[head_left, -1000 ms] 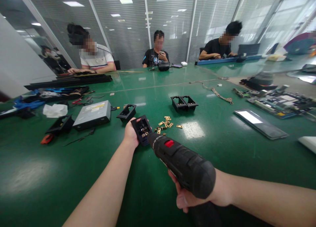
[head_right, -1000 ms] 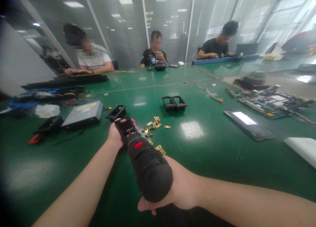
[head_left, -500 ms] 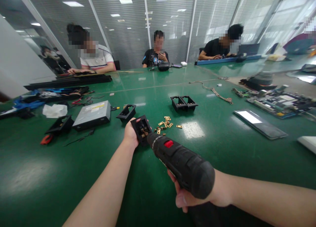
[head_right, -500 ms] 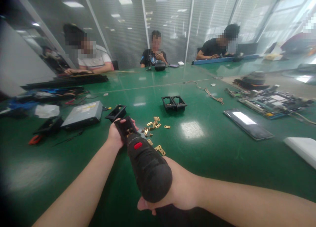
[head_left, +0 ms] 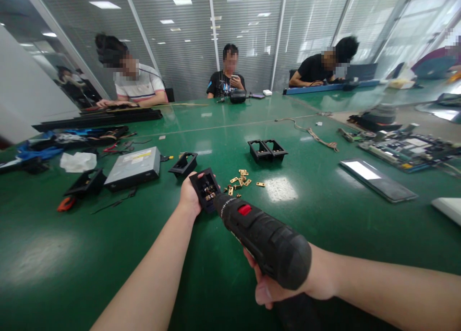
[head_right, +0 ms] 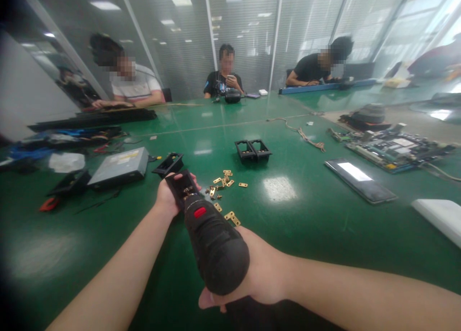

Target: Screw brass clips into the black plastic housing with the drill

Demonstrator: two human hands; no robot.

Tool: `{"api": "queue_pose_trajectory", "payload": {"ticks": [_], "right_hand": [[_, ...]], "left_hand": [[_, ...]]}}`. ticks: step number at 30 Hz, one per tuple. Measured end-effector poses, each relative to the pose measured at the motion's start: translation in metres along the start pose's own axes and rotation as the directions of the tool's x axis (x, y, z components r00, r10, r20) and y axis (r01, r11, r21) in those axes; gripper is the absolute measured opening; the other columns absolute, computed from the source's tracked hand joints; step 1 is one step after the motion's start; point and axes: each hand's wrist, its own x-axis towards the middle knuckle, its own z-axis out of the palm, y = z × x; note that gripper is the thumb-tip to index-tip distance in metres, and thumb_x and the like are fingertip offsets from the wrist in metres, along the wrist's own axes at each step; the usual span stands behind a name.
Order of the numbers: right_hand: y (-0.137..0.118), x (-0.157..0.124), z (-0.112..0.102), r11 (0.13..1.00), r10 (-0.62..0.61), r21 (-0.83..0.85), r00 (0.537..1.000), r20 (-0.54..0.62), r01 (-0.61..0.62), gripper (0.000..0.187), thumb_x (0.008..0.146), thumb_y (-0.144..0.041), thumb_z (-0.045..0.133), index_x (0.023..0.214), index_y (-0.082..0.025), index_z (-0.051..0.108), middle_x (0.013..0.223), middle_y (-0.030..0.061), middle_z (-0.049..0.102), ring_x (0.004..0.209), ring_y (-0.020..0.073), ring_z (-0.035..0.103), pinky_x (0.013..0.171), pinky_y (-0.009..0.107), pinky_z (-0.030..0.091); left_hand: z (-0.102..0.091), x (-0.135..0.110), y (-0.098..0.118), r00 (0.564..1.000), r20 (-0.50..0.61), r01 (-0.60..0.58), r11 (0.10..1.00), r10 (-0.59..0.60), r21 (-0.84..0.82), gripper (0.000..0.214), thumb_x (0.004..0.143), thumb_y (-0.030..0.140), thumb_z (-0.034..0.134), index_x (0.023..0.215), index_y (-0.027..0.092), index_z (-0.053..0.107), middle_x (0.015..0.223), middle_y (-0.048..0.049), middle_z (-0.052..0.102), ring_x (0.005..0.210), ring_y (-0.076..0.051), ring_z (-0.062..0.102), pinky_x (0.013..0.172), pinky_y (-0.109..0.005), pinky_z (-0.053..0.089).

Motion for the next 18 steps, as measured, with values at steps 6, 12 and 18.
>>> {"api": "queue_pose_trajectory", "payload": {"ticks": [6,12,18], "right_hand": [[0.0024,0.0,-0.0013,1.0,0.012,-0.013,1.0,0.004,-0.012,0.03,0.067,-0.011,0.088,0.086,-0.011,0.064,0.072,-0.0013,0.067,0.062,0.0107,0.066,0.057,0.022,0.056],[0.0035,-0.0005,-0.0005,1.0,0.006,-0.017,1.0,-0.012,-0.006,0.031,0.065,-0.01,0.089,0.084,-0.011,0.065,0.073,-0.0007,0.068,0.061,0.0102,0.066,0.057,0.021,0.057],[0.002,0.0003,-0.0016,1.0,-0.003,-0.005,1.0,0.0,0.003,0.035,0.064,-0.008,0.089,0.089,-0.011,0.066,0.072,-0.0019,0.068,0.061,0.0102,0.066,0.058,0.021,0.057]], "left_hand": [[-0.0005,0.0007,-0.0003,1.0,0.016,-0.006,1.0,0.006,0.017,0.032,0.083,0.032,0.044,0.082,0.012,0.068,0.06,-0.0102,0.066,0.052,-0.026,0.066,0.047,-0.037,0.053],[-0.0002,0.0013,-0.0006,1.0,0.009,-0.017,1.0,0.017,0.01,0.031,0.082,0.031,0.044,0.082,0.011,0.067,0.062,-0.0096,0.067,0.053,-0.026,0.066,0.048,-0.037,0.054],[-0.0014,0.0016,-0.0007,0.999,0.016,-0.036,0.999,0.036,0.032,0.031,0.083,0.032,0.042,0.081,0.012,0.066,0.062,-0.0095,0.066,0.052,-0.026,0.066,0.048,-0.038,0.053]]}}
